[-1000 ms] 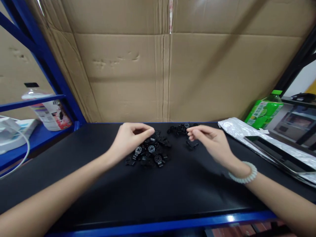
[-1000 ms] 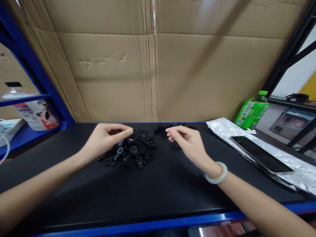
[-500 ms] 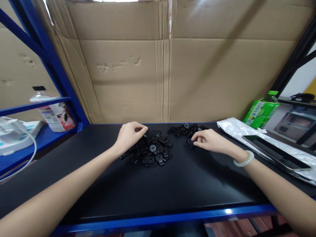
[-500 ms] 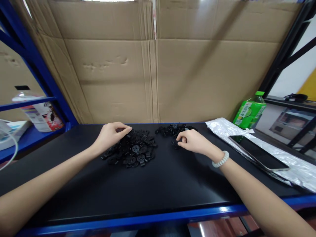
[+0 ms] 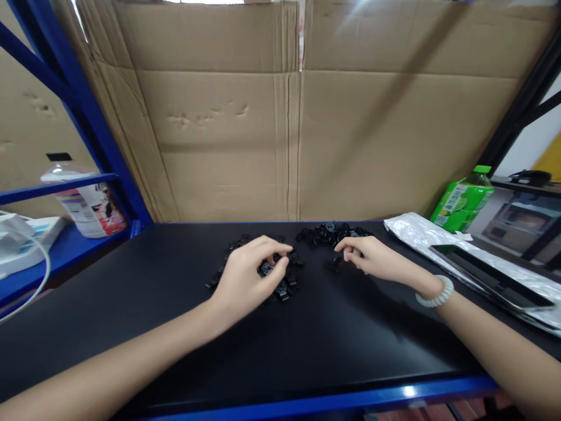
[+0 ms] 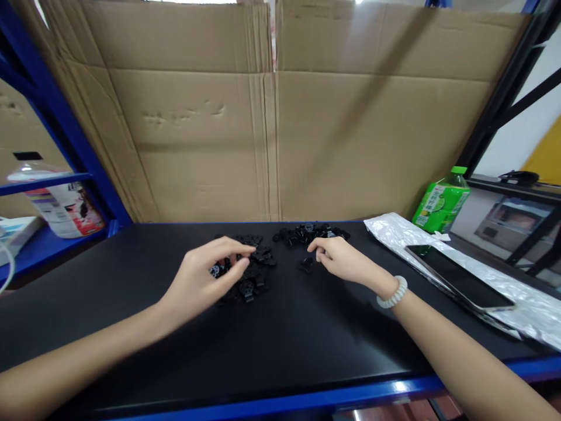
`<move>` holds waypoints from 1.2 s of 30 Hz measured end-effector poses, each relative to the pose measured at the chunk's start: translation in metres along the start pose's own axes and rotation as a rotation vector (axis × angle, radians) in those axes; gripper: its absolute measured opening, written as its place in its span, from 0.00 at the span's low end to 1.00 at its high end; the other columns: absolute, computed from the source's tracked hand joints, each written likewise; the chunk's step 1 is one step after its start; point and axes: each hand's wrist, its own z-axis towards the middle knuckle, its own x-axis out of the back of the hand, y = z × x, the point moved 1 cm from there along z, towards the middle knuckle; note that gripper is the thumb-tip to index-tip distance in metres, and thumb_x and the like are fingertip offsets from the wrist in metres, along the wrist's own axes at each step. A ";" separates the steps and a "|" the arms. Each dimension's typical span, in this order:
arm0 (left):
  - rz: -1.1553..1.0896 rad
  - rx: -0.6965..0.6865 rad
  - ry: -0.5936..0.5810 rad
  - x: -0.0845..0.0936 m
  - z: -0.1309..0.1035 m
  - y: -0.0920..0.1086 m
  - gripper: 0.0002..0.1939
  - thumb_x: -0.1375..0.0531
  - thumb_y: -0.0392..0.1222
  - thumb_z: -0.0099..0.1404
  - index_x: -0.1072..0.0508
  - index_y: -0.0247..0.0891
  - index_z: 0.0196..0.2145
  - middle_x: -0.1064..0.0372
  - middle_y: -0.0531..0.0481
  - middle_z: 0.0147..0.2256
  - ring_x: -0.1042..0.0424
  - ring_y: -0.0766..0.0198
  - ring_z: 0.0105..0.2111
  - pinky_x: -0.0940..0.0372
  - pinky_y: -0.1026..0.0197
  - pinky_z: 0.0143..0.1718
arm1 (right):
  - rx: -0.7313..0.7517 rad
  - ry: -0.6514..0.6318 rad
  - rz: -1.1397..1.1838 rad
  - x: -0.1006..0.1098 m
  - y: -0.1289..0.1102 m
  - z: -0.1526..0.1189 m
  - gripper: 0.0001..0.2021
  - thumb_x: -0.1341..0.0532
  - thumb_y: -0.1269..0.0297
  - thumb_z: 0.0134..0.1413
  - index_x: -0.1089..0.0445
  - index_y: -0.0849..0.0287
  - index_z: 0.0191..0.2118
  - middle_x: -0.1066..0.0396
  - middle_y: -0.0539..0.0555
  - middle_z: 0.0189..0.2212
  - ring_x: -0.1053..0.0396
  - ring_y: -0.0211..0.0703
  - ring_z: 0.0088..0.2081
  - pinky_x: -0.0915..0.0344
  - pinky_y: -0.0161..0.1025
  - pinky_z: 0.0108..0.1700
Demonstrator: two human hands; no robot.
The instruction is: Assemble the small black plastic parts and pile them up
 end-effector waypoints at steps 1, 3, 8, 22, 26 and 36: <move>-0.030 0.004 -0.034 -0.003 -0.004 0.003 0.10 0.43 0.33 0.62 0.23 0.34 0.38 0.28 0.48 0.32 0.31 0.66 0.28 0.37 0.64 0.32 | -0.004 0.014 0.007 0.000 0.000 0.000 0.13 0.48 0.70 0.57 0.30 0.61 0.44 0.28 0.52 0.27 0.34 0.37 0.22 0.39 0.35 0.28; -0.088 0.034 -0.102 -0.009 -0.011 0.009 0.10 0.43 0.32 0.62 0.23 0.35 0.38 0.27 0.48 0.33 0.31 0.66 0.28 0.37 0.65 0.31 | 0.002 0.031 0.026 0.000 0.000 0.001 0.12 0.45 0.68 0.56 0.29 0.61 0.43 0.28 0.52 0.27 0.33 0.39 0.25 0.38 0.36 0.30; -0.253 0.210 -0.255 -0.022 -0.021 0.018 0.12 0.43 0.33 0.61 0.23 0.38 0.40 0.27 0.49 0.33 0.30 0.65 0.28 0.35 0.64 0.30 | 0.031 0.061 0.116 -0.004 -0.005 0.005 0.05 0.37 0.66 0.49 0.27 0.60 0.33 0.30 0.53 0.29 0.33 0.39 0.28 0.36 0.37 0.32; -0.838 0.478 -0.078 -0.028 -0.022 0.021 0.04 0.37 0.36 0.60 0.29 0.37 0.35 0.27 0.53 0.30 0.27 0.68 0.32 0.33 0.67 0.38 | 0.088 0.049 0.826 -0.029 -0.062 -0.011 0.07 0.36 0.64 0.51 0.24 0.62 0.34 0.27 0.53 0.25 0.28 0.37 0.24 0.40 0.28 0.18; -0.864 0.502 -0.012 -0.026 -0.018 0.019 0.03 0.36 0.35 0.58 0.26 0.37 0.32 0.27 0.54 0.28 0.27 0.68 0.29 0.33 0.68 0.34 | 0.116 0.096 0.813 -0.031 -0.062 -0.010 0.07 0.35 0.65 0.51 0.22 0.60 0.36 0.32 0.50 0.29 0.34 0.30 0.20 0.36 0.30 0.21; -0.640 0.336 -0.018 -0.036 -0.024 0.014 0.04 0.36 0.37 0.57 0.20 0.37 0.31 0.29 0.49 0.31 0.30 0.64 0.31 0.34 0.65 0.33 | 0.022 -0.038 1.026 -0.040 -0.075 -0.014 0.15 0.35 0.61 0.51 0.26 0.62 0.44 0.28 0.55 0.35 0.31 0.36 0.29 0.29 0.36 0.30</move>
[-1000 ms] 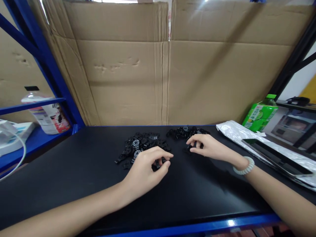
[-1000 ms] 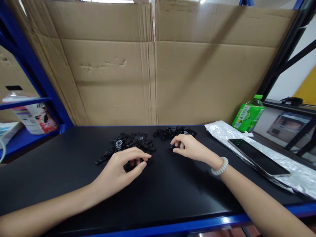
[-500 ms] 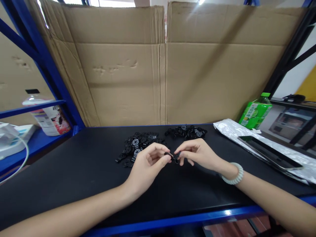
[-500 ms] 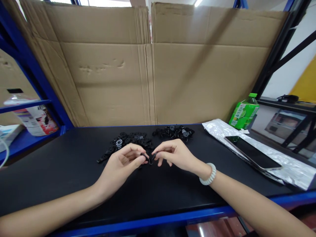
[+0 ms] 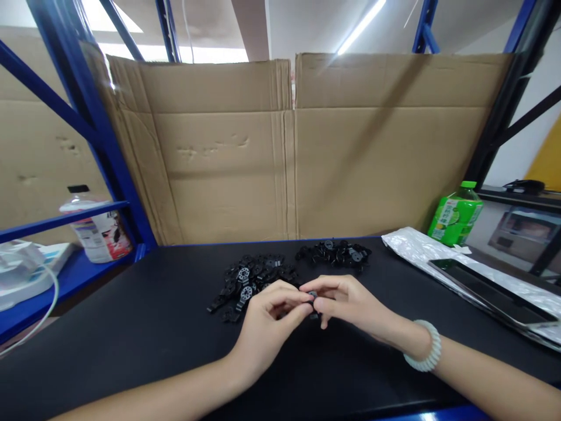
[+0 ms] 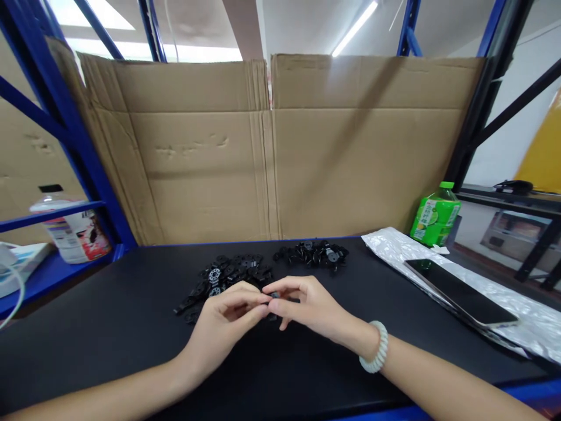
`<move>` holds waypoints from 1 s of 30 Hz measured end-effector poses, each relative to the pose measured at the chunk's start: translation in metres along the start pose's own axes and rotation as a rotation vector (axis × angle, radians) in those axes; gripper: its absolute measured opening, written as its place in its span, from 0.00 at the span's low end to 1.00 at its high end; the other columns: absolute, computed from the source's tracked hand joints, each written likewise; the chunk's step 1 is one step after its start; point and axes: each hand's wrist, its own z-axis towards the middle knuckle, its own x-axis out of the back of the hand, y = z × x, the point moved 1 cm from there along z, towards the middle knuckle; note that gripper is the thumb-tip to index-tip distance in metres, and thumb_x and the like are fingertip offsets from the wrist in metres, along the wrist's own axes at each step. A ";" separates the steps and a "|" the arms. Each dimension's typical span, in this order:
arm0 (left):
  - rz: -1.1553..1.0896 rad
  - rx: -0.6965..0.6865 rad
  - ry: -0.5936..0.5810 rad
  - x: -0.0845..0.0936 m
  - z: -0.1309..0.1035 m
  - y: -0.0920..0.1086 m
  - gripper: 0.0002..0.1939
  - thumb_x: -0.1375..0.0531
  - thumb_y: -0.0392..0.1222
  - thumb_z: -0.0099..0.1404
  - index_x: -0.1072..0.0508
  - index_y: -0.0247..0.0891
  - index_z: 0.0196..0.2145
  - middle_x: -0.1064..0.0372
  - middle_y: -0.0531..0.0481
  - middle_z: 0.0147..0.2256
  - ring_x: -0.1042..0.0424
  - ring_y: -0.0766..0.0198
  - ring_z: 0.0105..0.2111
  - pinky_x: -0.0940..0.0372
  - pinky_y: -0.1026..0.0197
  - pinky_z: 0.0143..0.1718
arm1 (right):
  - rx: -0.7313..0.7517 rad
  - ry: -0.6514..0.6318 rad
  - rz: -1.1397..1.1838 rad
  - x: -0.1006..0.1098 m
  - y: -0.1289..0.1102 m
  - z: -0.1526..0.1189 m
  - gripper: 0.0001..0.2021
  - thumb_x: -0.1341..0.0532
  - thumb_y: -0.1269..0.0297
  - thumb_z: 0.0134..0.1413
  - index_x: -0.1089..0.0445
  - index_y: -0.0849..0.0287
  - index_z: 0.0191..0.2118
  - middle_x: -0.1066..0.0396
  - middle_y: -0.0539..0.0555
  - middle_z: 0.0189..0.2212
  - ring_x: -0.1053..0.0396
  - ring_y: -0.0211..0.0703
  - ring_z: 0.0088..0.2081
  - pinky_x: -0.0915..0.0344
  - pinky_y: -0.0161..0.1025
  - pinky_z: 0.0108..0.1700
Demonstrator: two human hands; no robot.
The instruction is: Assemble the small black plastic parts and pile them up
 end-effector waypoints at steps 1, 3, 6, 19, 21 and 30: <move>0.009 0.002 -0.007 -0.002 -0.001 -0.001 0.05 0.36 0.37 0.58 0.20 0.37 0.32 0.30 0.49 0.30 0.30 0.64 0.31 0.34 0.64 0.32 | 0.021 -0.001 -0.039 -0.001 0.001 0.001 0.15 0.35 0.61 0.52 0.26 0.62 0.44 0.27 0.55 0.35 0.32 0.35 0.28 0.30 0.36 0.29; -0.019 0.047 -0.022 -0.004 -0.002 -0.001 0.07 0.36 0.38 0.58 0.22 0.36 0.35 0.31 0.50 0.29 0.30 0.64 0.30 0.33 0.63 0.33 | 0.065 0.016 -0.086 -0.003 0.002 0.001 0.13 0.36 0.61 0.54 0.27 0.62 0.44 0.27 0.54 0.33 0.32 0.35 0.27 0.30 0.35 0.29; -0.108 0.150 0.009 -0.005 -0.003 0.000 0.11 0.35 0.39 0.57 0.26 0.36 0.39 0.31 0.52 0.29 0.28 0.65 0.29 0.32 0.62 0.35 | 0.103 0.090 -0.106 -0.001 0.003 0.001 0.13 0.37 0.61 0.54 0.29 0.60 0.44 0.30 0.50 0.28 0.32 0.34 0.26 0.31 0.34 0.30; -0.083 0.257 -0.058 -0.002 -0.001 0.011 0.08 0.36 0.41 0.58 0.27 0.34 0.26 0.28 0.51 0.23 0.28 0.65 0.26 0.33 0.64 0.31 | 0.121 0.100 -0.013 -0.003 0.002 -0.001 0.11 0.36 0.63 0.53 0.30 0.59 0.43 0.32 0.47 0.25 0.32 0.33 0.23 0.31 0.34 0.28; -0.077 0.252 -0.064 -0.002 -0.001 0.010 0.08 0.36 0.41 0.58 0.27 0.34 0.26 0.29 0.52 0.23 0.28 0.65 0.26 0.34 0.64 0.31 | 0.143 0.119 -0.041 -0.004 0.002 -0.002 0.11 0.36 0.63 0.53 0.30 0.59 0.42 0.32 0.47 0.25 0.33 0.33 0.23 0.31 0.33 0.28; -0.107 0.240 -0.057 -0.002 0.001 0.010 0.07 0.36 0.41 0.58 0.25 0.33 0.29 0.28 0.51 0.24 0.28 0.64 0.26 0.33 0.63 0.32 | 0.198 0.221 -0.100 -0.011 0.000 -0.006 0.08 0.36 0.60 0.53 0.31 0.59 0.36 0.33 0.47 0.23 0.33 0.34 0.22 0.32 0.33 0.25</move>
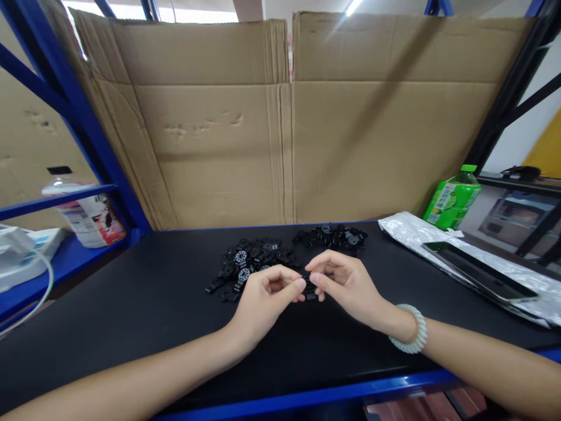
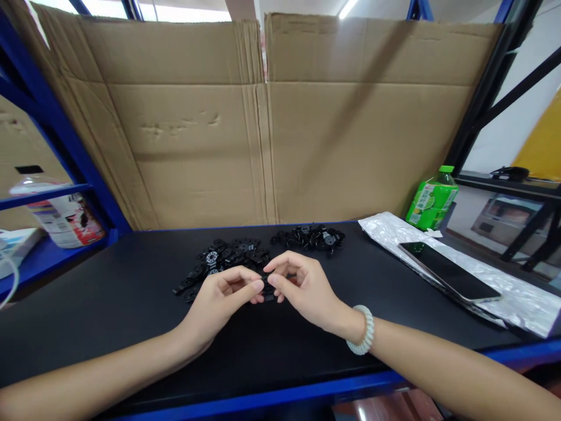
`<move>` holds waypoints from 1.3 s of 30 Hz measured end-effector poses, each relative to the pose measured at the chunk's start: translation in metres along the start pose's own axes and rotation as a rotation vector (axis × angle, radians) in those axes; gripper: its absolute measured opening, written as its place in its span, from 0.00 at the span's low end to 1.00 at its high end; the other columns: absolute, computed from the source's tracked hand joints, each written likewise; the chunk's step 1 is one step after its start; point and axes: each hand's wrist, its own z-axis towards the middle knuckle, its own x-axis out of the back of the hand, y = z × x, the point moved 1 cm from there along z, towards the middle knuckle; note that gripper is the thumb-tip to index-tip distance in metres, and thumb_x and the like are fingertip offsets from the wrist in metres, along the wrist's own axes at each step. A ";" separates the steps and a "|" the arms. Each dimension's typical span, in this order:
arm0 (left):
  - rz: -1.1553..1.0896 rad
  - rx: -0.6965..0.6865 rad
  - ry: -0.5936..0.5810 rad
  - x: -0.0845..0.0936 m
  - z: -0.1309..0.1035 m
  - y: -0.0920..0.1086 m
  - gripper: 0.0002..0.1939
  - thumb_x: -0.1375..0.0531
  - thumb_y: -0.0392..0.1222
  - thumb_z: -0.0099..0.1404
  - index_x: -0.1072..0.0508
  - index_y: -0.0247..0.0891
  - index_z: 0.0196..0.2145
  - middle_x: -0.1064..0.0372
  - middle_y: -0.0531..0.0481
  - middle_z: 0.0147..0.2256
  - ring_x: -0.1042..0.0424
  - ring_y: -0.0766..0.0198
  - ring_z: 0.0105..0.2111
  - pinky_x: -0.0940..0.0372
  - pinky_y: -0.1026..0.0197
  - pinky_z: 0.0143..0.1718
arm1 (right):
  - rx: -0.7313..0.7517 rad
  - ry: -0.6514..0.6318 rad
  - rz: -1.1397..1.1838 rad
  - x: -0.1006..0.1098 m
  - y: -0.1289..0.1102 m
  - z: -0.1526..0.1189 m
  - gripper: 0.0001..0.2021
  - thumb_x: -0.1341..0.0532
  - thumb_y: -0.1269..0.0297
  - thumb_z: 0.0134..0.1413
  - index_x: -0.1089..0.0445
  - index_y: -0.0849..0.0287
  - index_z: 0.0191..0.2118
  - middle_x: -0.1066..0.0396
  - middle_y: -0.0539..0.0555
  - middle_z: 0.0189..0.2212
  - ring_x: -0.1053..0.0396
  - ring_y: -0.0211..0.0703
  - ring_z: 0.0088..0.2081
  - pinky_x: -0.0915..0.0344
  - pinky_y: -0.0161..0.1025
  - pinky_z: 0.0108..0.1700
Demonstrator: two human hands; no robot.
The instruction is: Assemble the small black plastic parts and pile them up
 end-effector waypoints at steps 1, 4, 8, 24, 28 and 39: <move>-0.008 0.001 0.005 0.000 0.000 0.000 0.07 0.35 0.41 0.57 0.25 0.33 0.29 0.28 0.51 0.25 0.28 0.64 0.27 0.33 0.63 0.33 | 0.005 0.011 0.006 -0.001 0.001 0.000 0.08 0.36 0.60 0.53 0.31 0.58 0.36 0.33 0.47 0.22 0.34 0.34 0.21 0.32 0.33 0.24; -0.017 0.001 0.007 0.000 -0.001 0.001 0.08 0.35 0.42 0.57 0.25 0.33 0.30 0.28 0.50 0.25 0.28 0.63 0.27 0.32 0.62 0.33 | 0.000 0.030 0.013 -0.002 0.002 0.000 0.08 0.36 0.60 0.53 0.33 0.58 0.34 0.34 0.46 0.21 0.35 0.33 0.20 0.34 0.32 0.23; -0.008 -0.003 0.022 0.000 -0.002 0.001 0.08 0.36 0.43 0.57 0.25 0.33 0.27 0.28 0.50 0.24 0.28 0.63 0.25 0.32 0.62 0.31 | -0.062 -0.028 0.040 -0.001 0.003 0.004 0.13 0.36 0.58 0.52 0.33 0.58 0.40 0.33 0.46 0.24 0.33 0.34 0.22 0.31 0.34 0.25; 0.117 -0.088 0.012 0.008 0.002 0.010 0.08 0.38 0.42 0.57 0.25 0.33 0.27 0.29 0.50 0.23 0.30 0.64 0.25 0.34 0.64 0.28 | -0.059 -0.150 -0.055 -0.001 0.006 0.003 0.14 0.39 0.53 0.56 0.32 0.60 0.30 0.34 0.48 0.24 0.35 0.33 0.22 0.37 0.33 0.25; 0.332 -0.225 0.268 0.041 0.022 0.030 0.07 0.39 0.41 0.56 0.26 0.35 0.26 0.28 0.51 0.24 0.30 0.65 0.24 0.36 0.65 0.27 | -0.073 -0.113 -0.056 0.008 0.009 0.007 0.14 0.42 0.53 0.58 0.30 0.60 0.33 0.34 0.49 0.25 0.35 0.33 0.22 0.37 0.33 0.26; 0.794 -0.250 0.330 0.091 0.057 0.015 0.06 0.35 0.41 0.53 0.19 0.39 0.30 0.25 0.47 0.28 0.31 0.59 0.27 0.38 0.60 0.32 | 0.041 0.298 -0.173 0.081 0.004 0.038 0.15 0.42 0.52 0.55 0.30 0.60 0.31 0.34 0.51 0.23 0.36 0.37 0.24 0.34 0.37 0.27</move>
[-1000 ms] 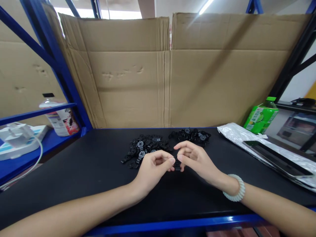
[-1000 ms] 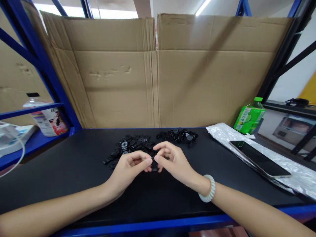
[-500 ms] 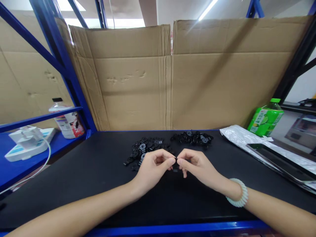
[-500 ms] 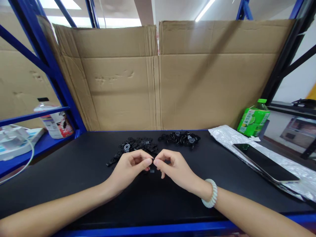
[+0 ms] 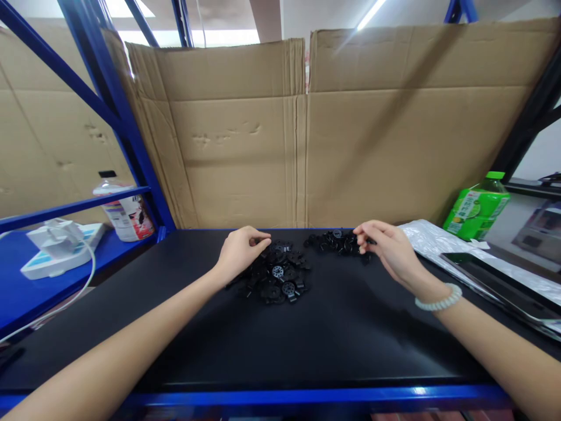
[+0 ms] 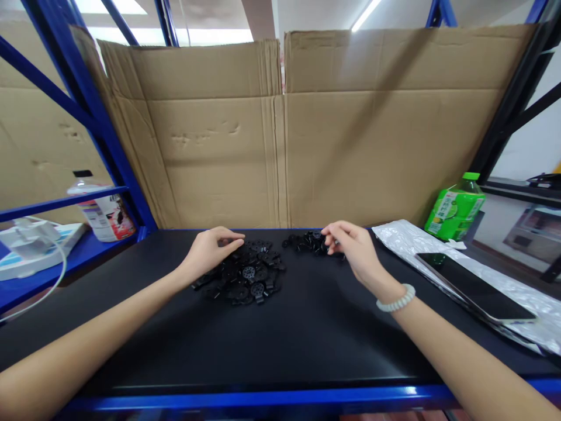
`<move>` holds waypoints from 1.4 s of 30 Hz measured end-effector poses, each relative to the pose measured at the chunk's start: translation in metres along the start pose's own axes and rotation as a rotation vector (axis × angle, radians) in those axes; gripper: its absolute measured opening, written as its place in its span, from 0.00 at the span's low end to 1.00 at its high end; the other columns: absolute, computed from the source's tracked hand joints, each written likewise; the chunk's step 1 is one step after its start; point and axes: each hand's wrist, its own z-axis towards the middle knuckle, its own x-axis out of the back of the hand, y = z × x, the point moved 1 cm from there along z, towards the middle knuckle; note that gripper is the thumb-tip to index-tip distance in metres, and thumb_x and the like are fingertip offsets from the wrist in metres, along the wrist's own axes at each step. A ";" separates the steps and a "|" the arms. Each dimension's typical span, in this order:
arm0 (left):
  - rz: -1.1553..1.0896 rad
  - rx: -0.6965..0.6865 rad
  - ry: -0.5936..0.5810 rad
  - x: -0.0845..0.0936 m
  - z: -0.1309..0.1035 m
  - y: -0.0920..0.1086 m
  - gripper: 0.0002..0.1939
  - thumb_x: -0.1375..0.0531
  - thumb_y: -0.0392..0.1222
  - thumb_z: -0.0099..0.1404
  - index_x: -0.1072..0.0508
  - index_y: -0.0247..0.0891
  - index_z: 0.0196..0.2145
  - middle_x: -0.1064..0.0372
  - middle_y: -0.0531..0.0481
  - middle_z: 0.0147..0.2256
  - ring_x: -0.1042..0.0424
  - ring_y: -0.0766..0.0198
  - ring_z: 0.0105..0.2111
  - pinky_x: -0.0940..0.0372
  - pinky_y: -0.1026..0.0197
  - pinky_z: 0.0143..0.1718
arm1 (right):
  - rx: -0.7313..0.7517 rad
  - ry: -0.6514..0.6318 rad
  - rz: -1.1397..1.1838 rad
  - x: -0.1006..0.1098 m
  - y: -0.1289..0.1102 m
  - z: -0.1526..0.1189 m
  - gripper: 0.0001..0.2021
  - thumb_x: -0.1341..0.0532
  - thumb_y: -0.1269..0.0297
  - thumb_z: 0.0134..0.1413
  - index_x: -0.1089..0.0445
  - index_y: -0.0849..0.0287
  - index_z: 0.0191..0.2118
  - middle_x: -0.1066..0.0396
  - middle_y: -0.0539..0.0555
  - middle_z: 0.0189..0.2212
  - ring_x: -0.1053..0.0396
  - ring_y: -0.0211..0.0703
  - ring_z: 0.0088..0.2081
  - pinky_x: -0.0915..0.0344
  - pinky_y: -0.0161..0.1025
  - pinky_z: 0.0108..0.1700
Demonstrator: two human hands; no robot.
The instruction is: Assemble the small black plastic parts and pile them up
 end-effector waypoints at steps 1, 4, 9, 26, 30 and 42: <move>0.025 -0.024 0.015 -0.002 -0.003 0.003 0.09 0.36 0.40 0.55 0.19 0.39 0.34 0.26 0.47 0.30 0.32 0.59 0.27 0.39 0.60 0.32 | 0.011 0.033 -0.034 0.008 0.001 0.006 0.15 0.43 0.52 0.56 0.31 0.60 0.31 0.35 0.51 0.23 0.36 0.36 0.23 0.34 0.37 0.27; 0.047 -0.107 0.005 -0.014 -0.018 0.021 0.13 0.39 0.39 0.60 0.21 0.40 0.42 0.27 0.48 0.36 0.33 0.62 0.29 0.38 0.60 0.35 | 0.055 0.068 -0.186 0.026 0.004 0.018 0.14 0.47 0.55 0.58 0.32 0.60 0.33 0.34 0.52 0.24 0.36 0.37 0.23 0.34 0.38 0.27; -0.077 -0.431 -0.173 -0.048 -0.063 0.055 0.11 0.43 0.33 0.63 0.22 0.38 0.40 0.27 0.48 0.36 0.30 0.64 0.32 0.36 0.63 0.37 | 0.226 -0.130 -0.546 0.013 0.018 0.014 0.07 0.42 0.69 0.49 0.26 0.58 0.34 0.27 0.56 0.33 0.32 0.48 0.37 0.34 0.49 0.43; -0.309 -0.497 -0.304 -0.060 -0.091 0.056 0.11 0.44 0.30 0.62 0.22 0.34 0.37 0.27 0.46 0.33 0.30 0.66 0.29 0.35 0.66 0.31 | 0.469 -0.279 -1.033 0.000 0.038 0.015 0.05 0.39 0.71 0.55 0.25 0.56 0.33 0.31 0.57 0.35 0.39 0.51 0.40 0.38 0.49 0.44; -0.350 -0.459 -0.264 -0.058 -0.091 0.057 0.10 0.44 0.30 0.62 0.22 0.33 0.36 0.27 0.46 0.32 0.32 0.68 0.26 0.37 0.66 0.28 | 0.463 -0.229 -0.963 0.002 0.035 0.015 0.07 0.42 0.70 0.59 0.26 0.56 0.36 0.32 0.56 0.36 0.38 0.47 0.40 0.37 0.44 0.45; -0.376 -0.398 -0.207 -0.053 -0.086 0.061 0.10 0.43 0.31 0.62 0.22 0.35 0.37 0.28 0.47 0.31 0.33 0.68 0.25 0.38 0.66 0.26 | 0.336 -0.121 -0.693 -0.005 0.034 0.013 0.05 0.40 0.67 0.55 0.26 0.56 0.32 0.28 0.57 0.36 0.35 0.49 0.40 0.38 0.48 0.43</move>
